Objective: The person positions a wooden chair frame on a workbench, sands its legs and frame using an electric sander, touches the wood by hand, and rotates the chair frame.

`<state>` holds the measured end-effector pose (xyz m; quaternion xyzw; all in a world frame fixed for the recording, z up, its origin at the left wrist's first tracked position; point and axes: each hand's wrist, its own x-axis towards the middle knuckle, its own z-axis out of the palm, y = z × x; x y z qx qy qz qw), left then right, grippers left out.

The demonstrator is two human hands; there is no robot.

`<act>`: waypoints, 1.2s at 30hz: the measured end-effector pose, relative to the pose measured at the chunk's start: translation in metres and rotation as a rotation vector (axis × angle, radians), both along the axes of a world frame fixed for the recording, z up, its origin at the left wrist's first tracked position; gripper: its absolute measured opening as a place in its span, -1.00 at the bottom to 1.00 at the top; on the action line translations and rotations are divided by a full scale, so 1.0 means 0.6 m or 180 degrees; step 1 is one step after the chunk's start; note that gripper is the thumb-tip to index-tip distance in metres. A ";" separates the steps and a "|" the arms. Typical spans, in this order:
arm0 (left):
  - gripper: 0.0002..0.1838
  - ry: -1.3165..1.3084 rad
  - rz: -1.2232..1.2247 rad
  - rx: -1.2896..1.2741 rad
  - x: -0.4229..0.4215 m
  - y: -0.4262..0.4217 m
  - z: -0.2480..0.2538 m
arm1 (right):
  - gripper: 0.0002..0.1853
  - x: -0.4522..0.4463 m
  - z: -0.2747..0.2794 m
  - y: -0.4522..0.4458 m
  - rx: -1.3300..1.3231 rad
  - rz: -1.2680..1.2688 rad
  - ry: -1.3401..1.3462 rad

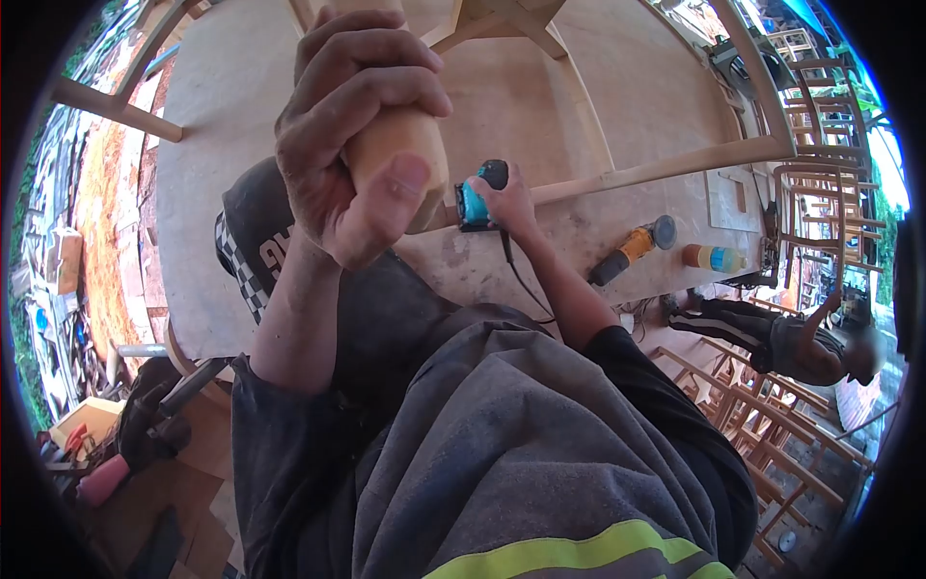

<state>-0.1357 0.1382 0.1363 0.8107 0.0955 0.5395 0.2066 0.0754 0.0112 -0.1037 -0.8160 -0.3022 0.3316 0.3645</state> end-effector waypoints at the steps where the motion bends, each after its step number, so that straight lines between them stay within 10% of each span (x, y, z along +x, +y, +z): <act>1: -0.43 -0.0016 -0.0013 0.0026 0.000 0.000 0.001 | -0.29 0.010 0.005 -0.002 -0.0174 -0.0046 -0.0022; 36: -0.46 0.0027 -0.0072 -0.0091 -0.006 -0.013 0.003 | -0.28 0.075 -0.007 -0.072 -0.0054 -0.0176 -0.1161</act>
